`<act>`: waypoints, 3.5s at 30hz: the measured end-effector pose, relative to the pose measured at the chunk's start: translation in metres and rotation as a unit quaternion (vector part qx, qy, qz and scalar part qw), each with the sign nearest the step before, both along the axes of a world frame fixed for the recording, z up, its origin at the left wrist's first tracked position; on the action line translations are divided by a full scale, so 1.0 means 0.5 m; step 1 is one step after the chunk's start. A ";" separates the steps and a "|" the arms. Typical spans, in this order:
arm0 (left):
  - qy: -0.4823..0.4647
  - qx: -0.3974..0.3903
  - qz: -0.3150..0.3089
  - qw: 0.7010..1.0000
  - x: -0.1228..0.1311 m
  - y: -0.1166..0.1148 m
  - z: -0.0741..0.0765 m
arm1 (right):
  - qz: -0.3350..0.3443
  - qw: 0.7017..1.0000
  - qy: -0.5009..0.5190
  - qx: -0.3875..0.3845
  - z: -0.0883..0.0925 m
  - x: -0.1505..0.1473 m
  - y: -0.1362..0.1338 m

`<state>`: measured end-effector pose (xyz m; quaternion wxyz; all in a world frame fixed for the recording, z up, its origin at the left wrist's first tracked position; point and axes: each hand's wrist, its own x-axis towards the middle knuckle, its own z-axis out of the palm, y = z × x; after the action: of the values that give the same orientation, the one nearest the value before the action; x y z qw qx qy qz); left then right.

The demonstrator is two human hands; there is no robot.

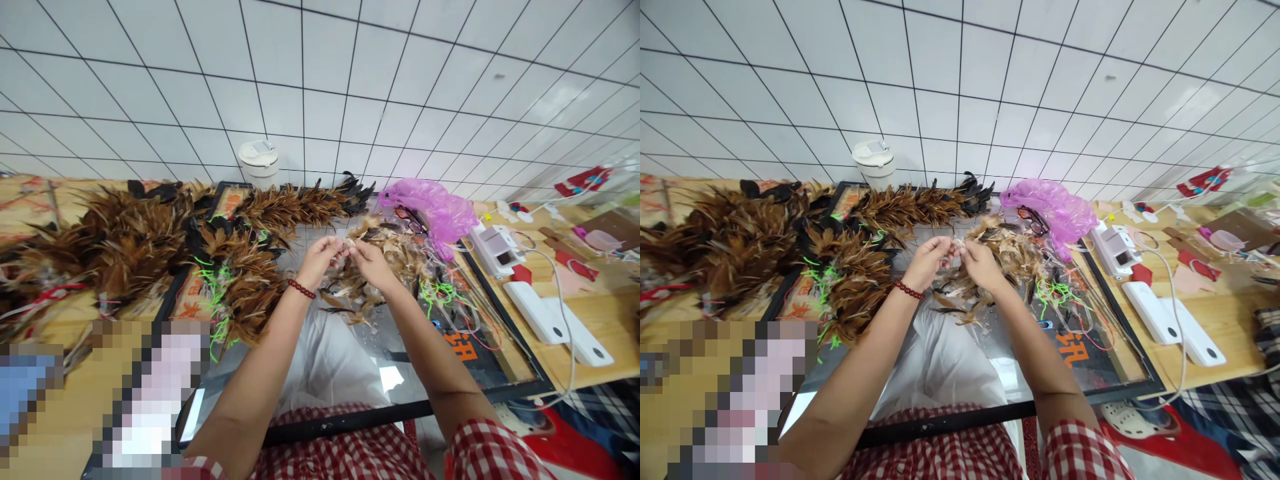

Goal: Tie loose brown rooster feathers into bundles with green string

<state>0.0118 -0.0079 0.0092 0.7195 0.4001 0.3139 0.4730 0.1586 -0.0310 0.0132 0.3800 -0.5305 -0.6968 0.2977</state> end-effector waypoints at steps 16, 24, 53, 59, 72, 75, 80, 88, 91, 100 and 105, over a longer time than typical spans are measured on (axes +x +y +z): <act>-0.005 0.023 0.015 1.000 0.018 -0.005 -0.015 | 0.049 0.916 0.313 -0.247 0.022 -0.014 -0.007; -0.051 -0.063 0.085 0.993 0.038 -0.006 -0.021 | 0.039 0.922 0.289 -0.253 0.003 -0.025 -0.005; -0.136 -0.172 0.187 0.957 0.000 0.014 0.035 | -0.140 0.898 -0.411 -0.075 0.006 0.365 -0.209; -0.134 -0.168 0.182 0.960 -0.001 0.011 0.040 | -0.231 0.930 -0.284 0.016 0.073 0.379 -0.211; -0.107 -0.064 0.049 0.991 0.027 -0.040 0.077 | -0.088 0.987 -0.111 0.077 0.170 0.139 -0.098; -0.069 -0.029 0.021 0.997 0.038 -0.054 0.079 | -0.044 0.973 -0.196 0.110 0.173 0.084 -0.069; 0.032 0.011 0.004 0.999 0.041 -0.056 0.070 | 0.017 0.975 -0.208 0.082 0.165 0.049 -0.047; 0.083 0.045 -0.034 0.995 0.047 -0.050 0.050 | 0.129 0.981 0.102 -0.103 0.130 0.073 -0.039; 0.076 0.032 -0.068 0.994 0.050 -0.054 0.053 | 0.150 0.963 0.172 -0.143 0.127 0.073 -0.035; 0.041 -0.009 -0.091 0.995 0.052 -0.066 0.062 | 0.068 0.975 0.193 -0.084 0.117 0.054 -0.032; 0.021 -0.054 -0.036 0.998 0.042 -0.051 0.055 | -0.037 0.993 0.107 0.043 0.112 0.081 -0.024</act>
<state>0.0326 -0.0335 0.0365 0.7500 0.3816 0.3393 0.4204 0.1989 -0.0429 0.0691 0.4857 -0.5042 -0.6442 0.3080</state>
